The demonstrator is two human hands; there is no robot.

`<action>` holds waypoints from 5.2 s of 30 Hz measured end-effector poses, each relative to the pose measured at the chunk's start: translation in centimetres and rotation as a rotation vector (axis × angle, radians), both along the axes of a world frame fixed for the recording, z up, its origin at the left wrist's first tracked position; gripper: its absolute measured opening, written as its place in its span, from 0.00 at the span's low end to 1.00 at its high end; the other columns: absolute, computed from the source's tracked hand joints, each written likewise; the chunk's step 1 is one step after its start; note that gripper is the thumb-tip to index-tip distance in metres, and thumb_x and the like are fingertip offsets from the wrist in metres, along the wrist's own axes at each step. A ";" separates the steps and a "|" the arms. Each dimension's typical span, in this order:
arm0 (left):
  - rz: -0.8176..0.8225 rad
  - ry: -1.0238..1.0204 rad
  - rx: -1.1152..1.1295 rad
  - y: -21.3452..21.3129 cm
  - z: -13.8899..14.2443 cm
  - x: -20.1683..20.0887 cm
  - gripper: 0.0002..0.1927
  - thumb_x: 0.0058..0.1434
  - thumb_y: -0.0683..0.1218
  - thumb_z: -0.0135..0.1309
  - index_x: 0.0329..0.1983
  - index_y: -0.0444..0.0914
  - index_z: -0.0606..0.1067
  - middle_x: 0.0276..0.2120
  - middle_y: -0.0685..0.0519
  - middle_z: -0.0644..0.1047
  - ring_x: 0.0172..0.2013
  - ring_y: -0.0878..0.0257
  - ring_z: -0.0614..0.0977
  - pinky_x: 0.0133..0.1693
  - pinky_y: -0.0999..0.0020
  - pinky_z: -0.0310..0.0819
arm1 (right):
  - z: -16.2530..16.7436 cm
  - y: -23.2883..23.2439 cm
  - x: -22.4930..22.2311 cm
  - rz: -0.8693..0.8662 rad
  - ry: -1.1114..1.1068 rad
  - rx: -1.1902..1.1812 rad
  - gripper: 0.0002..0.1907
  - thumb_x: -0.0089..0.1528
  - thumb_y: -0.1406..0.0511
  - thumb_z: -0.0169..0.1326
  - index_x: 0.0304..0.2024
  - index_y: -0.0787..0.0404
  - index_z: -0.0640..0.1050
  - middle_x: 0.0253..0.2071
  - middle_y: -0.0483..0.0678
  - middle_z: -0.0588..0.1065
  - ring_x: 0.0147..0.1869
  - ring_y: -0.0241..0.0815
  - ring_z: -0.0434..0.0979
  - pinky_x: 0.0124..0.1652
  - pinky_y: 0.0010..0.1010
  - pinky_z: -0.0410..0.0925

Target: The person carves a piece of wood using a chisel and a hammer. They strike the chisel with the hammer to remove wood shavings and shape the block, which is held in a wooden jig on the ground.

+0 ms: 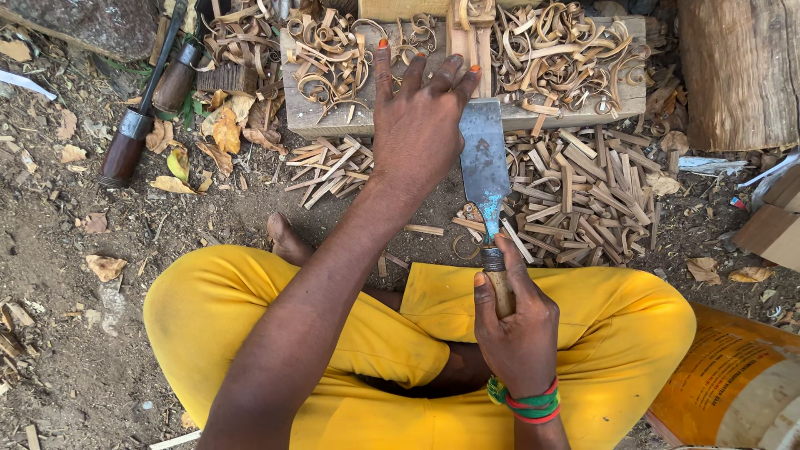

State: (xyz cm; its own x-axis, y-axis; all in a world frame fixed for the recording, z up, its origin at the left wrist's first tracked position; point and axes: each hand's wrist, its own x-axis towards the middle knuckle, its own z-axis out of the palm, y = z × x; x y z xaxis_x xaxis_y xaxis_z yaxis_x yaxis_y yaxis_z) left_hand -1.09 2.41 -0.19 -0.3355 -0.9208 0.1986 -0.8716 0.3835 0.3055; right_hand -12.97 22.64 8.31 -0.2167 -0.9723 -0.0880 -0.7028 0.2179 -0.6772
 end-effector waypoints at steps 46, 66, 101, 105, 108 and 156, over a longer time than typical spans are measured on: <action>-0.102 -0.045 0.260 -0.9 4.5 -0.7 0.22 0.53 0.39 0.57 0.53 0.28 0.77 0.54 0.35 0.77 0.57 0.44 0.78 0.53 0.53 0.76 | -1.1 -7.9 3.2 0.074 0.099 -0.229 0.26 0.63 0.68 0.55 0.64 0.65 0.71 0.39 0.68 0.77 0.42 0.67 0.79 0.42 0.50 0.72; -0.172 -0.024 0.007 -1.0 0.3 0.1 0.27 0.54 0.35 0.58 0.58 0.46 0.77 0.60 0.50 0.76 0.63 0.52 0.73 0.67 0.44 0.56 | -1.9 -1.6 -2.7 -0.272 -0.413 -0.002 0.28 0.68 0.63 0.53 0.70 0.62 0.67 0.28 0.41 0.73 0.22 0.29 0.69 0.21 0.24 0.64; -0.122 0.141 0.082 -1.1 0.0 1.2 0.22 0.56 0.38 0.60 0.55 0.43 0.79 0.58 0.49 0.78 0.59 0.49 0.77 0.69 0.44 0.52 | 0.0 0.2 -0.5 0.008 0.066 0.007 0.23 0.65 0.66 0.58 0.62 0.64 0.75 0.18 0.49 0.62 0.19 0.35 0.58 0.22 0.31 0.59; -0.097 0.085 0.041 -0.8 -0.1 0.8 0.24 0.55 0.35 0.59 0.56 0.41 0.79 0.57 0.49 0.78 0.60 0.51 0.78 0.70 0.44 0.50 | 0.2 0.1 0.1 0.039 0.060 -0.008 0.23 0.65 0.67 0.57 0.63 0.65 0.74 0.18 0.50 0.64 0.18 0.36 0.60 0.23 0.32 0.61; -0.082 0.062 0.034 -0.6 0.2 0.7 0.25 0.55 0.35 0.60 0.57 0.41 0.78 0.57 0.50 0.78 0.60 0.53 0.77 0.70 0.44 0.48 | 0.3 0.0 0.4 0.042 0.055 -0.006 0.23 0.65 0.66 0.58 0.63 0.65 0.74 0.18 0.50 0.64 0.18 0.36 0.60 0.22 0.33 0.60; -0.227 0.079 0.034 7.1 6.4 -1.4 0.18 0.56 0.41 0.55 0.48 0.26 0.79 0.53 0.32 0.79 0.55 0.45 0.81 0.63 0.55 0.69 | 1.0 -1.3 2.4 -0.005 0.026 0.064 0.24 0.62 0.70 0.55 0.62 0.66 0.74 0.19 0.54 0.65 0.18 0.38 0.63 0.23 0.31 0.63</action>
